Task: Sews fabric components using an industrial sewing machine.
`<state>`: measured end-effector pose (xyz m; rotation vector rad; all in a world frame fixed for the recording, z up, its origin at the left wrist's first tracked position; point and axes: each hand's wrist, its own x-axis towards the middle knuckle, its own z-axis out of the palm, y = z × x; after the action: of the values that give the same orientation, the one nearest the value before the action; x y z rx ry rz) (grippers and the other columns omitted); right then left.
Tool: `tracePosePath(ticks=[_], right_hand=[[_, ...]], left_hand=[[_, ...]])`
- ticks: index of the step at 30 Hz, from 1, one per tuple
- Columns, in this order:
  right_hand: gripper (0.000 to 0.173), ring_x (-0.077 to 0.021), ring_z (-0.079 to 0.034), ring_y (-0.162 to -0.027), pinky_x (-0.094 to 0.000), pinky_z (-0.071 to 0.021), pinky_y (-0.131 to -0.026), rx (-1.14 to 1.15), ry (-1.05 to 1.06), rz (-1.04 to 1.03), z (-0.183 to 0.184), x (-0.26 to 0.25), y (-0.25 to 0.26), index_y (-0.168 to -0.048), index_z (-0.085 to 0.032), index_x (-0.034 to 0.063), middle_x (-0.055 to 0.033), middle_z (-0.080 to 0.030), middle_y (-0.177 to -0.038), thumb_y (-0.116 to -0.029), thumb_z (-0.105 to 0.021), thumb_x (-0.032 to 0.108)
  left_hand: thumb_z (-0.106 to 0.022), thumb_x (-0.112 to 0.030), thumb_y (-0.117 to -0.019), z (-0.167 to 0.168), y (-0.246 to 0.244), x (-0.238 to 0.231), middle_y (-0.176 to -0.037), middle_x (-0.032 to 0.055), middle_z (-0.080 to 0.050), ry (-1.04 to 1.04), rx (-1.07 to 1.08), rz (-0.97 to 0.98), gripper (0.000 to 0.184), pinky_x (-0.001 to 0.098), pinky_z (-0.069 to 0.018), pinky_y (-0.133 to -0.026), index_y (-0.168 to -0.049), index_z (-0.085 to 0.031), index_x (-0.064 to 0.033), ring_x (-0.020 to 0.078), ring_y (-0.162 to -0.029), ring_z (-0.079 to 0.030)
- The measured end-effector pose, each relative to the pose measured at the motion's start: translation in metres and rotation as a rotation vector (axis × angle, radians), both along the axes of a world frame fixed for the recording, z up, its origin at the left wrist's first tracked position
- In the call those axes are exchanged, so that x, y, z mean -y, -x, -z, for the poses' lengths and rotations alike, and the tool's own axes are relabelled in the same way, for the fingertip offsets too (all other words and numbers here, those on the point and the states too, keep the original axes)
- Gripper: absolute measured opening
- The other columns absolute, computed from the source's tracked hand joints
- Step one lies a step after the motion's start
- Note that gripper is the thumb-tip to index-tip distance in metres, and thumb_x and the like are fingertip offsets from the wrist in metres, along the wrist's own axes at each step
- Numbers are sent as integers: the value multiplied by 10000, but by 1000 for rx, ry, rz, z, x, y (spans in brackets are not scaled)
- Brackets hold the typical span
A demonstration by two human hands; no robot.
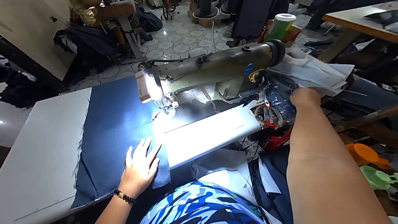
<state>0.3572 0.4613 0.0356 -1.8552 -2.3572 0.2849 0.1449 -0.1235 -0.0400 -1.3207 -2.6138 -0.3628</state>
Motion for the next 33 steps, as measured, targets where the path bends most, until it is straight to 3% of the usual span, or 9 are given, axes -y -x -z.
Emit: tracePosePath(ticks=[5, 8, 11, 15, 19, 24, 30, 33], right_hand=[[307, -643, -571, -1147, -806, -433, -864, -16, -61, -40, 3, 5, 3, -1280, -588, -70, -432, -582, -1243, -1021, -558, 93], [318, -647, -552, -1160, -805, -441, -866, -22, -64, -61, 0, 5, 3, -1258, -593, -106, -440, -528, -1304, -994, -605, 72], [304, -621, -577, -1162, -798, -433, -886, 8, -33, -71, -1, 1, -1, -1147, -672, -98, -421, -605, -1223, -1026, -589, 169], [324, -600, -581, -1178, -797, -413, -919, -16, -12, -92, 0, -6, -6, -1146, -709, -61, -392, -638, -1203, -1037, -602, 225], [226, -638, -589, -1116, -808, -426, -853, -46, -69, -45, 3, 6, 2, -1151, -671, -61, -422, -629, -1155, -992, -605, 85], [270, -659, -579, -1105, -820, -421, -842, -31, -79, -47, 2, 8, 1, -1122, -653, -117, -453, -608, -1148, -996, -612, 117], [303, -637, -586, -1122, -800, -435, -871, 18, -43, -31, 9, 5, 1, -1097, -635, -154, -445, -610, -1156, -1000, -609, 131], [349, -590, -570, -1210, -755, -431, -959, -3, -20, 20, 1, 13, 5, -1204, -588, -168, -429, -585, -1254, -1016, -586, 126]], left_hand=[[-285, -448, -1027, 1, 0, 0, -1572, 134, -486, -14, -10, 0, 557, 733, -226, -1146, -1479, -578, -303, 388, -1468, -428], [-279, -462, -1029, 2, 0, 1, -1575, 133, -481, -15, -9, -1, 562, 730, -225, -1149, -1484, -571, -307, 384, -1473, -422], [-277, -474, -1032, 1, 0, 0, -1572, 133, -486, -12, -5, -3, 562, 730, -217, -1153, -1484, -570, -312, 380, -1477, -418], [-288, -477, -1024, -1, -1, -1, -1571, 130, -488, -18, 3, -12, 562, 729, -220, -1153, -1482, -571, -319, 378, -1473, -423], [-300, -476, -1016, -2, -1, -1, -1569, 118, -493, -15, 2, -18, 558, 726, -225, -1153, -1484, -567, -330, 369, -1468, -433], [-307, -475, -1025, -2, -1, -1, -1566, 115, -497, -1, -13, -28, 545, 733, -232, -1149, -1474, -578, -326, 365, -1468, -436], [-308, -473, -1026, -1, -1, -1, -1570, 97, -497, -25, -12, -24, 533, 733, -242, -1146, -1464, -585, -347, 351, -1476, -426], [-301, -485, -1029, -1, -2, -2, -1579, 85, -487, -14, 2, -34, 536, 721, -227, -1159, -1469, -578, -355, 332, -1487, -414]])
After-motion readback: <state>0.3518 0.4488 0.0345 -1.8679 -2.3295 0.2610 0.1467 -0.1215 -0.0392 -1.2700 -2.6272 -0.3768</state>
